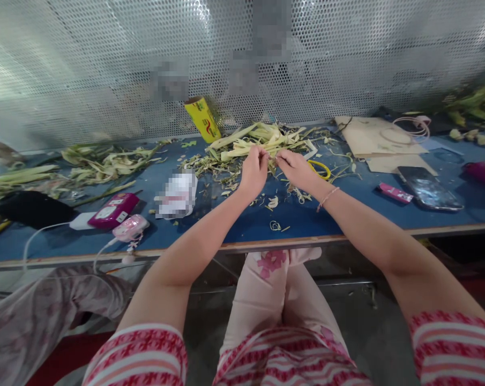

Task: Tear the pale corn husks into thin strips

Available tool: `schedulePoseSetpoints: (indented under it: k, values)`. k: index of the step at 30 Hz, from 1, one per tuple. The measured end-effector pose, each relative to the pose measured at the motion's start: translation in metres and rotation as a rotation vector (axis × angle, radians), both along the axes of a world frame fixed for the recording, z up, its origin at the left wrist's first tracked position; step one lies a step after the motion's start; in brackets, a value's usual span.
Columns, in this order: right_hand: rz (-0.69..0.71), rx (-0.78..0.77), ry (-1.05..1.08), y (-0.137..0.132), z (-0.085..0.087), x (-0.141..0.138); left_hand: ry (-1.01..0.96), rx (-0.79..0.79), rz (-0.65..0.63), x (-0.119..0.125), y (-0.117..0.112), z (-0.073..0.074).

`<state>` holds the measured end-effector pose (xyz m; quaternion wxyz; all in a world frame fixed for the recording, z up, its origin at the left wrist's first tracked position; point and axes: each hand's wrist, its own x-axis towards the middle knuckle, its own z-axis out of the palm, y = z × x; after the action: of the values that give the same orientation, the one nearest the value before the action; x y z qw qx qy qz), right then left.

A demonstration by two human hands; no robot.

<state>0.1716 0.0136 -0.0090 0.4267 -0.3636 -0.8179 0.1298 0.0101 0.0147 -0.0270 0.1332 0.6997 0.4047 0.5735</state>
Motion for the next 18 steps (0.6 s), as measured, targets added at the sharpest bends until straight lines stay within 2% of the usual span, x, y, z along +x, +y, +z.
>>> schedulePoseSetpoints:
  k: [7, 18]
  values:
    - [0.046, -0.067, -0.011, -0.004, 0.004, -0.002, 0.100, 0.053, 0.058, 0.002, -0.006, 0.004]
    - [0.009, -0.140, -0.030, -0.014, 0.009, -0.003, 0.306, 0.067, 0.092, 0.004, -0.013, 0.009]
